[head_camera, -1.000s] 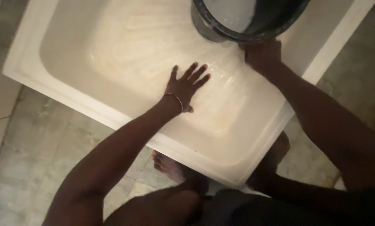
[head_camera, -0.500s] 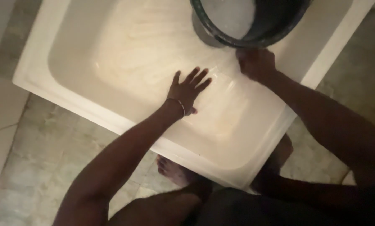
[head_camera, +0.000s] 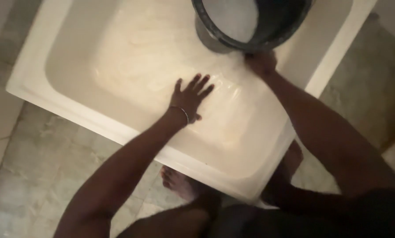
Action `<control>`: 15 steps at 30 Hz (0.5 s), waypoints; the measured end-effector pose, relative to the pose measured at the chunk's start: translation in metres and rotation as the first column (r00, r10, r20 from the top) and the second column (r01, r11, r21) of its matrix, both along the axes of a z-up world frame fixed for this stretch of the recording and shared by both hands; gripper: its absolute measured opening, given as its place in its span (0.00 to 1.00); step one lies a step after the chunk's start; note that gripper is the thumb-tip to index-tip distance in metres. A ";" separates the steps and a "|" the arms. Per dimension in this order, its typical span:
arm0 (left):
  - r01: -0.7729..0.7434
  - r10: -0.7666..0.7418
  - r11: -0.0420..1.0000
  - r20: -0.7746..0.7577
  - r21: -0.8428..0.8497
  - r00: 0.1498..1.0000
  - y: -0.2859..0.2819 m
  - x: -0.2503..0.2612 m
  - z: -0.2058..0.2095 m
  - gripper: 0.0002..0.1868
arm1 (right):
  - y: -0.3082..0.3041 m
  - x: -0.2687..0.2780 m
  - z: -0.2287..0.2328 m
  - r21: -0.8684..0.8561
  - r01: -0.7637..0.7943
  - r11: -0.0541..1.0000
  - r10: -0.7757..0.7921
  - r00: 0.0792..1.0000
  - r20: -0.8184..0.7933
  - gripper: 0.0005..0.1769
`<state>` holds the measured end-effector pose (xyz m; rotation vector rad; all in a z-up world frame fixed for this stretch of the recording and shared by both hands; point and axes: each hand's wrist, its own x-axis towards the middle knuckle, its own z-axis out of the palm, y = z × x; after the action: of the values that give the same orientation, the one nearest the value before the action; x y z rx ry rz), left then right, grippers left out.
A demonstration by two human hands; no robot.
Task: Scrubbing and rinsing the floor and base of a shower stall using soapy water, a cloth, and buckets.
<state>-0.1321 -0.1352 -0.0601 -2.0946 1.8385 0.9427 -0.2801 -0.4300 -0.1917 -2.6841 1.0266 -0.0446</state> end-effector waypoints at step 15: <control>-0.010 0.010 1.000 0.026 -0.006 1.000 0.003 -0.005 0.006 0.61 | 0.022 0.009 0.011 0.071 -0.092 0.993 0.099 0.990 -0.096 0.23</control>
<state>-0.1372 -0.1322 -0.0542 -2.1106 1.8221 0.9091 -0.2714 -0.4080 -0.1809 -2.6945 0.9086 0.1412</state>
